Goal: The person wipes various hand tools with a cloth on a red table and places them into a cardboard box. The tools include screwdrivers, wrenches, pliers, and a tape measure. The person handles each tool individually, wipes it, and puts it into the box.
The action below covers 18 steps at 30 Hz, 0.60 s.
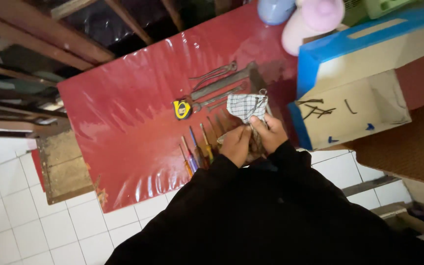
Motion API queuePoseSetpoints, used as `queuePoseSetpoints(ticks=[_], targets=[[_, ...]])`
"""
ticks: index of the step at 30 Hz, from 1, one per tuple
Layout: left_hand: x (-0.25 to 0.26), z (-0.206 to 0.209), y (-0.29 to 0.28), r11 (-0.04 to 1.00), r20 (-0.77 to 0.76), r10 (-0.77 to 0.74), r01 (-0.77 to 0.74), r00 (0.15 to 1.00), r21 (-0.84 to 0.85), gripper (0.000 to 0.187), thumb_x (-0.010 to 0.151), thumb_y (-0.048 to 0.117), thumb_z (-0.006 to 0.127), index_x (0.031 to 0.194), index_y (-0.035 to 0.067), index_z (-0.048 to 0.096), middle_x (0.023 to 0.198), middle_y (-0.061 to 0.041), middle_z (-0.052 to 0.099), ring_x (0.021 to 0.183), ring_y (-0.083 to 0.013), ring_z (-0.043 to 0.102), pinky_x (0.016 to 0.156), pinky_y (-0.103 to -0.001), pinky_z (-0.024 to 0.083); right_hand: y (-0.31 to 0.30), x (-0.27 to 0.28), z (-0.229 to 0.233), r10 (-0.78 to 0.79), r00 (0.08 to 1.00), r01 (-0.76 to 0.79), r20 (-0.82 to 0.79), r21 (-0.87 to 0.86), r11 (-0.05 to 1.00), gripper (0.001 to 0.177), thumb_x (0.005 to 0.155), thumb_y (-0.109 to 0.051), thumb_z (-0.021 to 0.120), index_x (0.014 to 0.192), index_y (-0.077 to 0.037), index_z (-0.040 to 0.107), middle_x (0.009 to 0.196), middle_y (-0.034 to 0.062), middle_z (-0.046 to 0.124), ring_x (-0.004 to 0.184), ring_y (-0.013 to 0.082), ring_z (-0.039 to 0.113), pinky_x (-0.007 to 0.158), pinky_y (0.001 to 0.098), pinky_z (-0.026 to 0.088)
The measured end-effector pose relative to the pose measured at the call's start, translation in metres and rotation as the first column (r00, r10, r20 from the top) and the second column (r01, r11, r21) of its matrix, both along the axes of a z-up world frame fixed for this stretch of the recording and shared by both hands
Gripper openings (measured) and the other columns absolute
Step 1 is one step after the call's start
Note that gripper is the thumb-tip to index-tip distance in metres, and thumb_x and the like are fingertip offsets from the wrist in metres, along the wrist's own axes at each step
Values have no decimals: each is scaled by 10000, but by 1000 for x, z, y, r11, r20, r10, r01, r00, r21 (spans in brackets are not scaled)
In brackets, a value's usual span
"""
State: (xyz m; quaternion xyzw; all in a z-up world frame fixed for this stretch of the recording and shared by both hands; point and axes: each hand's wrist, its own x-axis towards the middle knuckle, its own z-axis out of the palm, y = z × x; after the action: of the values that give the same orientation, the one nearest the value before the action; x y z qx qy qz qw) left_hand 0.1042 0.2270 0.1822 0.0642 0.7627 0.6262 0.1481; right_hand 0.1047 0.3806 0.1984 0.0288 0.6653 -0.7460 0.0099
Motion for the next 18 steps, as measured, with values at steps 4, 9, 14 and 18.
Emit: queuePoseSetpoints(ticks=[4, 9, 14, 18], targets=[[-12, 87, 25, 903, -229, -58, -47, 972, -428, 268, 1046, 293, 585, 973, 61, 698, 866, -174, 710, 836, -371, 688, 706, -463, 510, 41, -9, 34, 80, 951, -30, -299, 166, 986, 262, 1118, -185, 532, 1232, 27, 636, 1095, 49, 701, 971, 157, 627, 845, 289, 489], [-32, 82, 57, 985, -302, 87, -128, 949, -118, 179, 1003, 158, 606, 1139, 49, 648, 981, -180, 718, 904, -333, 735, 781, -397, 560, 77, 1, 4, 273, 962, -258, 24, 413, 873, 228, 1025, -232, 664, 1031, -8, 704, 704, 107, 666, 611, 160, 645, 598, 328, 504], [-37, 94, 79, 978, -312, -30, -37, 950, -205, 149, 984, 148, 668, 1105, 63, 660, 888, -144, 708, 800, -252, 693, 714, -351, 539, 107, -2, 36, 271, 961, -269, 53, 400, 876, 228, 996, -221, 644, 1093, -22, 695, 843, 114, 739, 749, 178, 701, 677, 344, 542], [-36, 92, 90, 995, -161, -60, 45, 985, -93, 147, 990, 162, 667, 1091, 56, 662, 773, -51, 675, 692, -84, 608, 642, -277, 502, 129, -3, 27, 397, 917, -377, 34, 399, 836, 256, 989, -237, 653, 1118, -19, 695, 928, 111, 766, 869, 198, 742, 782, 359, 557]])
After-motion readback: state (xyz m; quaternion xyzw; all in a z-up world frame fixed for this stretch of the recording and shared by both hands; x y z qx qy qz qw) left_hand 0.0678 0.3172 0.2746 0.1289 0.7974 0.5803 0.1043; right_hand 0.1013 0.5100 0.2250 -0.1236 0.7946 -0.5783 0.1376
